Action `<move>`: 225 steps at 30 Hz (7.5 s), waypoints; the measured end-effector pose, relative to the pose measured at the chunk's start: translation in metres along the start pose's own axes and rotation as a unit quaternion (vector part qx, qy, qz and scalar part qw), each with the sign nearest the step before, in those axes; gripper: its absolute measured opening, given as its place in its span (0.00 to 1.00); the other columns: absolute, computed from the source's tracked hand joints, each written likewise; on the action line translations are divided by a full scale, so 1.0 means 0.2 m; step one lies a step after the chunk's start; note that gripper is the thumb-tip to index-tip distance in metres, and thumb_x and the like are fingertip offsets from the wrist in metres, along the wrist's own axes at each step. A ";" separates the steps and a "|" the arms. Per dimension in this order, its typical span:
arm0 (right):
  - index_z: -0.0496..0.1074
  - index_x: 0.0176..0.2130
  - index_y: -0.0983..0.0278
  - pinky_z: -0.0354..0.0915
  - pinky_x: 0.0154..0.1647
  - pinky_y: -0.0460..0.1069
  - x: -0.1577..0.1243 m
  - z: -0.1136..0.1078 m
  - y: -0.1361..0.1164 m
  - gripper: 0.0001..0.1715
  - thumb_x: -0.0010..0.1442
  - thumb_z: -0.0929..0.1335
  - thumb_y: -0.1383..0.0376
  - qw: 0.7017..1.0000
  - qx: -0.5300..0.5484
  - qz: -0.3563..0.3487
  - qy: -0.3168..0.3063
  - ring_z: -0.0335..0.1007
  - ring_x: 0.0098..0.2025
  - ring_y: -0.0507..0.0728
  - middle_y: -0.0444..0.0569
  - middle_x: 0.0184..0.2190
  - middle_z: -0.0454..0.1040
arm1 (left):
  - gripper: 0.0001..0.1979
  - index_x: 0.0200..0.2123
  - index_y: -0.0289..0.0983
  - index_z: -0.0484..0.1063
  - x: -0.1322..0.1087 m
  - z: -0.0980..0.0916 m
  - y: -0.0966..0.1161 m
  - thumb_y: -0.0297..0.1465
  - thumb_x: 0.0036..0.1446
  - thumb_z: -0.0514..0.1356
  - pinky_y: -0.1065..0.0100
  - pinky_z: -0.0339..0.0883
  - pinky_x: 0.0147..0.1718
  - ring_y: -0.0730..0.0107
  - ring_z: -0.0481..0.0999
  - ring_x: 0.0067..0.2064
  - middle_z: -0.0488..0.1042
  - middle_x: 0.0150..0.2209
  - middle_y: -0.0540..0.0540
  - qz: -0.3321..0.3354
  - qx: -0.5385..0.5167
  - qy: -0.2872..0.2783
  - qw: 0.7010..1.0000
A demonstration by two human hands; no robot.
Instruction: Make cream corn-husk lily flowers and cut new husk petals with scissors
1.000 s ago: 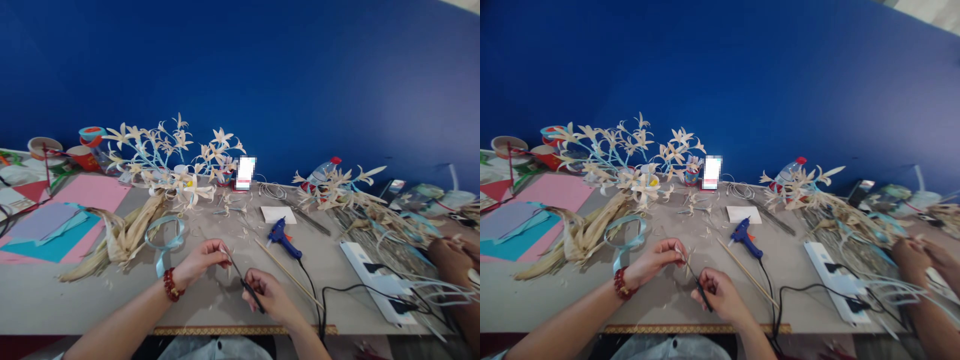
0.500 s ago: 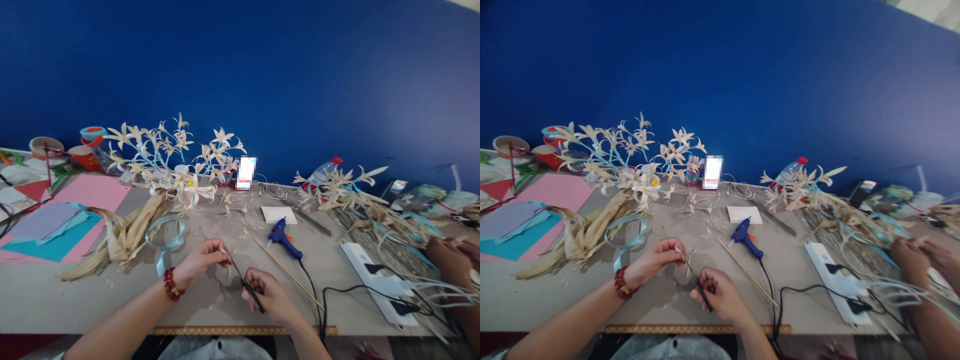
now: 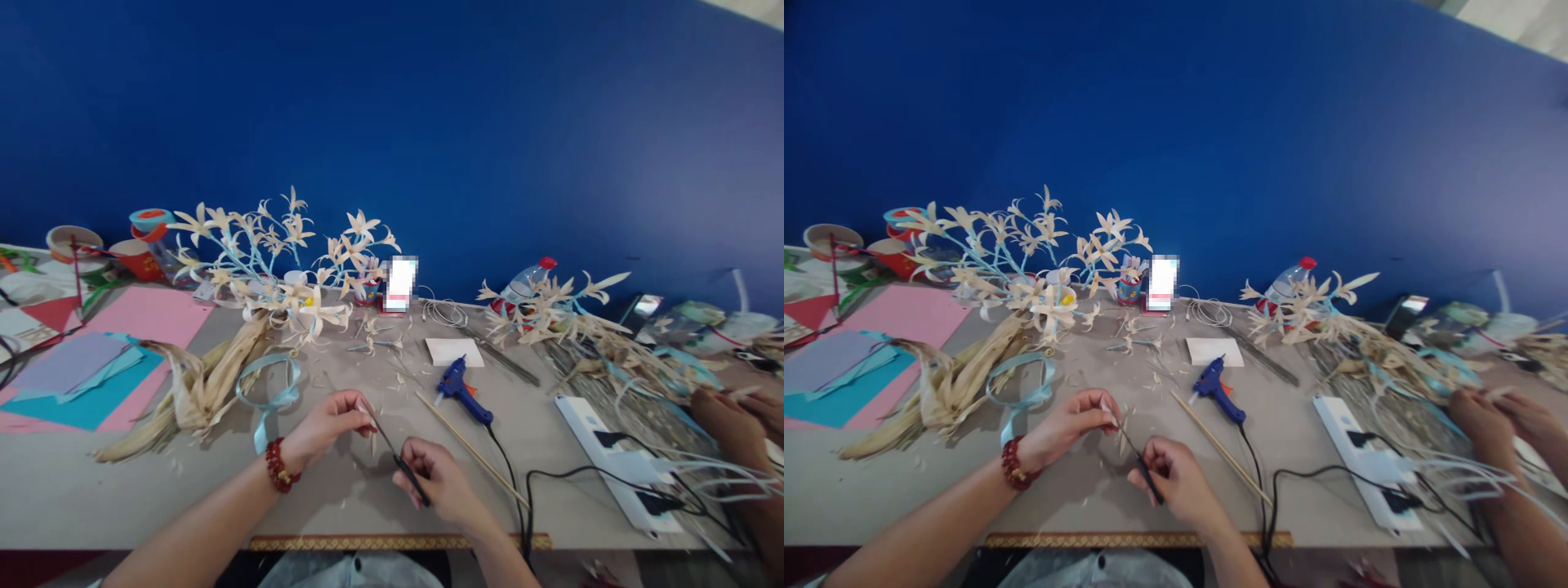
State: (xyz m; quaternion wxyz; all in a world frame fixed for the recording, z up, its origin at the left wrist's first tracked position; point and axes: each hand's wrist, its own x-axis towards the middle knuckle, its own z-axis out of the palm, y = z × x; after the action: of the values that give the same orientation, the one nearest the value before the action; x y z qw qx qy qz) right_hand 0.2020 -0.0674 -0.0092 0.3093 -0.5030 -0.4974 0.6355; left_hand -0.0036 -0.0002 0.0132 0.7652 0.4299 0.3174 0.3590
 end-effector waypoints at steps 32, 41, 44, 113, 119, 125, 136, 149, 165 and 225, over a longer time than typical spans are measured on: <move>0.72 0.39 0.59 0.56 0.28 0.42 0.06 -0.22 -0.42 0.18 0.47 0.68 0.73 0.855 -0.498 -0.137 -0.045 0.69 0.28 0.50 0.39 0.31 0.75 | 0.09 0.26 0.34 0.72 0.04 -0.03 -0.07 0.33 0.50 0.66 0.73 0.62 0.29 0.76 0.69 0.26 0.72 0.24 0.49 0.024 -0.081 0.054 0.995; 0.72 0.39 0.61 0.60 0.31 0.46 0.23 -0.02 -0.39 0.07 0.57 0.67 0.69 0.811 -0.497 -0.299 0.081 0.70 0.30 0.54 0.45 0.31 0.76 | 0.08 0.25 0.34 0.73 0.05 -0.03 -0.07 0.32 0.47 0.68 0.74 0.60 0.27 0.77 0.67 0.25 0.71 0.23 0.50 0.023 -0.134 0.094 0.986; 0.72 0.41 0.59 0.63 0.38 0.47 0.27 -0.03 -0.33 0.10 0.61 0.64 0.70 0.791 -0.474 -0.385 0.039 0.72 0.38 0.55 0.48 0.38 0.77 | 0.07 0.26 0.34 0.73 0.06 -0.05 -0.09 0.31 0.47 0.67 0.74 0.60 0.27 0.77 0.67 0.25 0.71 0.24 0.51 0.012 -0.159 0.085 0.983; 0.69 0.31 0.62 0.65 0.32 0.48 0.32 0.08 -0.14 0.06 0.60 0.65 0.68 0.854 -0.198 -0.412 0.247 0.68 0.29 0.53 0.46 0.26 0.71 | 0.06 0.28 0.39 0.71 0.05 -0.04 -0.06 0.26 0.54 0.55 0.68 0.60 0.34 0.64 0.70 0.32 0.72 0.28 0.48 0.235 0.422 0.232 0.844; 0.70 0.32 0.62 0.65 0.30 0.47 0.33 0.08 -0.14 0.05 0.60 0.65 0.67 0.872 -0.197 -0.400 0.204 0.68 0.28 0.53 0.45 0.27 0.72 | 0.06 0.33 0.38 0.72 0.03 -0.01 -0.03 0.29 0.57 0.55 0.67 0.62 0.36 0.64 0.71 0.35 0.73 0.31 0.46 0.251 0.392 0.146 0.873; 0.70 0.32 0.62 0.65 0.32 0.47 0.33 0.10 -0.12 0.05 0.60 0.65 0.67 0.874 -0.202 -0.401 0.184 0.68 0.28 0.53 0.45 0.27 0.72 | 0.09 0.25 0.38 0.66 0.04 0.03 -0.07 0.27 0.58 0.52 0.68 0.61 0.34 0.68 0.68 0.31 0.68 0.27 0.48 0.258 0.401 0.155 0.865; 0.69 0.32 0.61 0.64 0.30 0.47 0.33 0.08 -0.14 0.04 0.59 0.66 0.69 0.857 -0.198 -0.424 0.215 0.68 0.27 0.52 0.44 0.27 0.71 | 0.06 0.33 0.37 0.70 0.03 -0.02 -0.05 0.28 0.58 0.53 0.65 0.63 0.37 0.64 0.71 0.35 0.73 0.31 0.46 0.308 0.413 0.162 0.842; 0.69 0.32 0.61 0.65 0.31 0.48 0.32 0.06 -0.16 0.04 0.59 0.66 0.70 0.842 -0.199 -0.429 0.261 0.68 0.28 0.53 0.45 0.27 0.71 | 0.08 0.31 0.37 0.71 0.04 -0.04 -0.05 0.26 0.59 0.53 0.65 0.64 0.35 0.65 0.72 0.33 0.73 0.29 0.47 0.292 0.446 0.199 0.822; 0.70 0.35 0.63 0.66 0.30 0.46 0.34 0.08 -0.14 0.02 0.59 0.66 0.67 0.884 -0.231 -0.370 0.169 0.70 0.27 0.52 0.46 0.28 0.74 | 0.06 0.30 0.38 0.69 0.03 -0.02 -0.05 0.24 0.57 0.55 0.57 0.64 0.44 0.64 0.70 0.34 0.72 0.28 0.46 0.355 0.543 0.146 0.747; 0.70 0.37 0.63 0.66 0.28 0.44 0.35 -0.03 -0.19 0.07 0.56 0.65 0.69 0.926 -0.220 -0.291 0.102 0.71 0.28 0.52 0.45 0.29 0.74 | 0.10 0.25 0.39 0.70 0.03 -0.04 -0.07 0.28 0.59 0.54 0.61 0.65 0.37 0.64 0.72 0.33 0.73 0.26 0.47 0.322 0.518 0.184 0.771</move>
State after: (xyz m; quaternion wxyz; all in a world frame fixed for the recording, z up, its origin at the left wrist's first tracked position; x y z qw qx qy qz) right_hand 0.1820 0.0092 0.0042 0.4117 -0.4536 -0.7147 0.3375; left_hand -0.0031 0.0037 -0.0037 0.1936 0.7640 0.4328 0.4376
